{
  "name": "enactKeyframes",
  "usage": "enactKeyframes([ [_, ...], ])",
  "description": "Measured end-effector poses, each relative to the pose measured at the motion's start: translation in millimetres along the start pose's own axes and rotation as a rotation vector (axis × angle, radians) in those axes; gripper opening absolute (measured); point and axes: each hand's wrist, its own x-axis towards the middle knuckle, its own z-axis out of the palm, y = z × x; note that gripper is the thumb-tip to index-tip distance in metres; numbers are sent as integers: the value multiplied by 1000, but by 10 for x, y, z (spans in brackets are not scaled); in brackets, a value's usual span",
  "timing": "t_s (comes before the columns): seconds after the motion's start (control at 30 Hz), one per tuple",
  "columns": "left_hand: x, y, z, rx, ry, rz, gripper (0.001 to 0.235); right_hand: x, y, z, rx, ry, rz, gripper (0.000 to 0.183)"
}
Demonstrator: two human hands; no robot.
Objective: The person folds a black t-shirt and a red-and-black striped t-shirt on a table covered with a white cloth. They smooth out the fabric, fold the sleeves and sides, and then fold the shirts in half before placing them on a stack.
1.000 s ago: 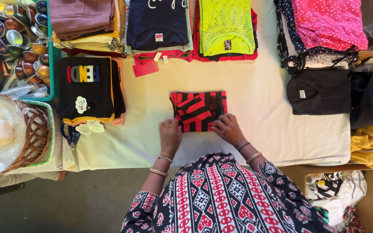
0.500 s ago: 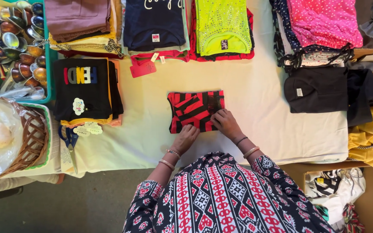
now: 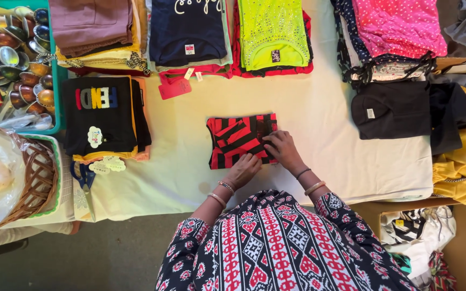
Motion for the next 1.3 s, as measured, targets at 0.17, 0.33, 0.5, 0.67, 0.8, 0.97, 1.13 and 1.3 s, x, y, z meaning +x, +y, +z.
enactKeyframes([
  [0.17, 24, -15, 141, 81, -45, 66, 14, 36, 109, 76, -37, -60, -50, 29],
  [0.33, -9, 98, 75, 50, -56, 178, 8, 80, 170, 76, -69, -107, -53, 38],
  [0.5, -76, 87, 214, 68, -32, 191, 10, 88, 177, 82, -101, -144, -59, 44],
  [0.67, -186, 112, -104, 59, -61, 134, 17, -13, 21, -8, -150, -91, -99, 41],
  [0.8, -592, 16, -146, 25, 110, -220, 22, -315, 173, 68, -185, -144, -104, 32],
  [0.97, -953, -214, -326, -128, 195, -432, 20, -398, 92, -3, -159, -148, -177, 31],
  [1.13, -799, -292, -548, -210, 368, -551, 17, -112, -192, 81, -25, 1, -109, 31],
  [1.3, -538, -320, -538, -609, 496, -934, 14, 187, -365, 439, 325, -38, 85, 62],
])
